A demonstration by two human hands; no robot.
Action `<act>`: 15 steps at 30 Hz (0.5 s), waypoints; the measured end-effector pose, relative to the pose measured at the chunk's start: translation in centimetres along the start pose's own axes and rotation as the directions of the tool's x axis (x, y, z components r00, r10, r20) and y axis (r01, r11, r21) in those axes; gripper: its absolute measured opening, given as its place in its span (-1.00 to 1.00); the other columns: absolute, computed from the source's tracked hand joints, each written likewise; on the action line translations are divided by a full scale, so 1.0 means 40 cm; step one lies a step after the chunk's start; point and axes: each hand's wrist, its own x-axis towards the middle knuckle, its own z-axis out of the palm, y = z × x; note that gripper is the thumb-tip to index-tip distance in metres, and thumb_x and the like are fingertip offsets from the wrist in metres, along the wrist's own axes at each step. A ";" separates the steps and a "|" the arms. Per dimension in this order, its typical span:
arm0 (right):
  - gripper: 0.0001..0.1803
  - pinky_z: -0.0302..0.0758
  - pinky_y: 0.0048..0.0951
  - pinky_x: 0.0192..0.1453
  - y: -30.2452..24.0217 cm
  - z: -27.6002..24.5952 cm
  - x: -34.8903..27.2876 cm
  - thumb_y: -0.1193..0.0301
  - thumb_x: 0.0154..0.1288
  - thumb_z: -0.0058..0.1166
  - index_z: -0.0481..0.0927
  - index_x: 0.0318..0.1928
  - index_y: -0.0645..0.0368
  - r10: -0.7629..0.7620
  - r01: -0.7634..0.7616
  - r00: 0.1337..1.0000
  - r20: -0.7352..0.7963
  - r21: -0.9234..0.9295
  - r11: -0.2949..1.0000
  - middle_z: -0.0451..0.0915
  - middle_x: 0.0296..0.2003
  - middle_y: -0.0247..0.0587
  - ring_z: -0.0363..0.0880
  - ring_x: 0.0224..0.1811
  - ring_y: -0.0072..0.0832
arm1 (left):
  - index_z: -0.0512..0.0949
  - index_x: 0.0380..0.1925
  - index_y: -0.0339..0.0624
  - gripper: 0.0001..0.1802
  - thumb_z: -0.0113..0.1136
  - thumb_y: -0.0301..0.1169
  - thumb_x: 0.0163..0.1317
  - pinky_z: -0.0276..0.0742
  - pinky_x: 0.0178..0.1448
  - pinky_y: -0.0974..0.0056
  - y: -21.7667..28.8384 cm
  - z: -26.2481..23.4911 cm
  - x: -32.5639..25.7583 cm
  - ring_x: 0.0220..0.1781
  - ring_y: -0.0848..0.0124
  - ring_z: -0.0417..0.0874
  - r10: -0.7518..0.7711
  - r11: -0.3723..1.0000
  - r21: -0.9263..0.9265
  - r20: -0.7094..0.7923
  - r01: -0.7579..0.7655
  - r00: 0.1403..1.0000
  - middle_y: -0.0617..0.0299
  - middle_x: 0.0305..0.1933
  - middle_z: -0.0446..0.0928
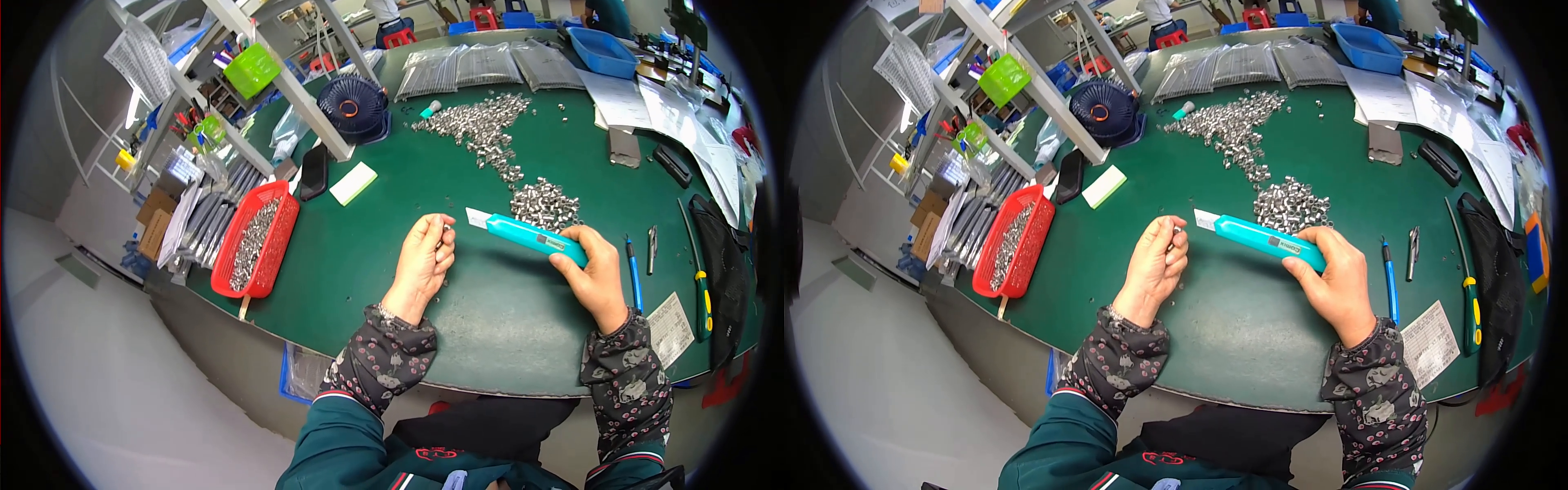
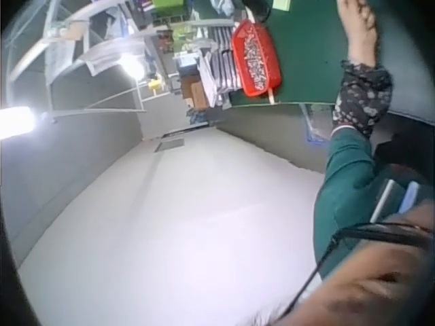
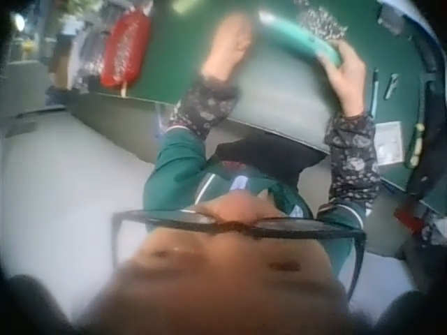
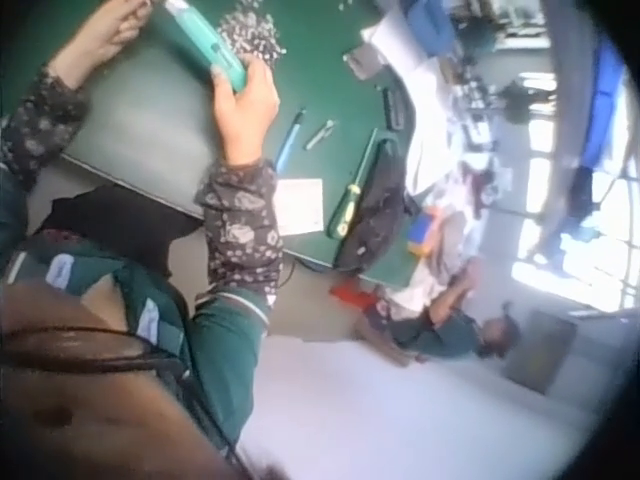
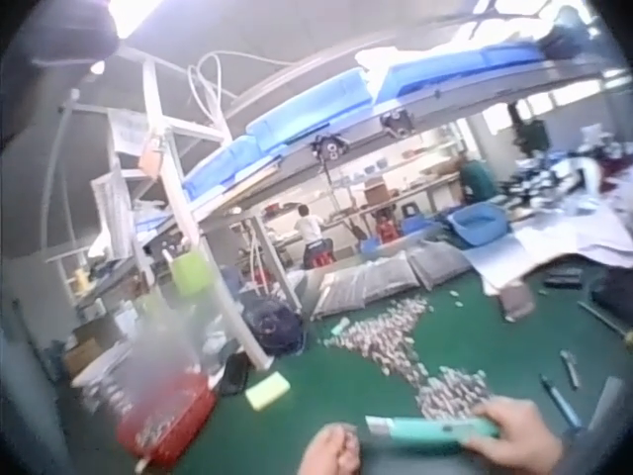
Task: Inspecting and sorting small metal hardware components at a manufacturing workstation using a utility knife.
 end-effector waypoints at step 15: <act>-0.72 0.41 -0.41 -0.35 0.011 -0.002 -0.006 0.38 -0.05 0.19 0.49 -0.34 0.27 0.127 -0.141 0.984 0.125 0.111 0.984 0.52 -0.47 -0.09 0.52 -0.45 -0.32 | 0.42 -0.21 -0.20 -0.84 -0.03 -0.40 0.25 0.08 -0.68 0.60 -0.001 -0.005 -0.004 -0.60 0.65 0.25 0.000 0.999 -0.038 0.104 0.004 0.995 0.29 -0.44 0.38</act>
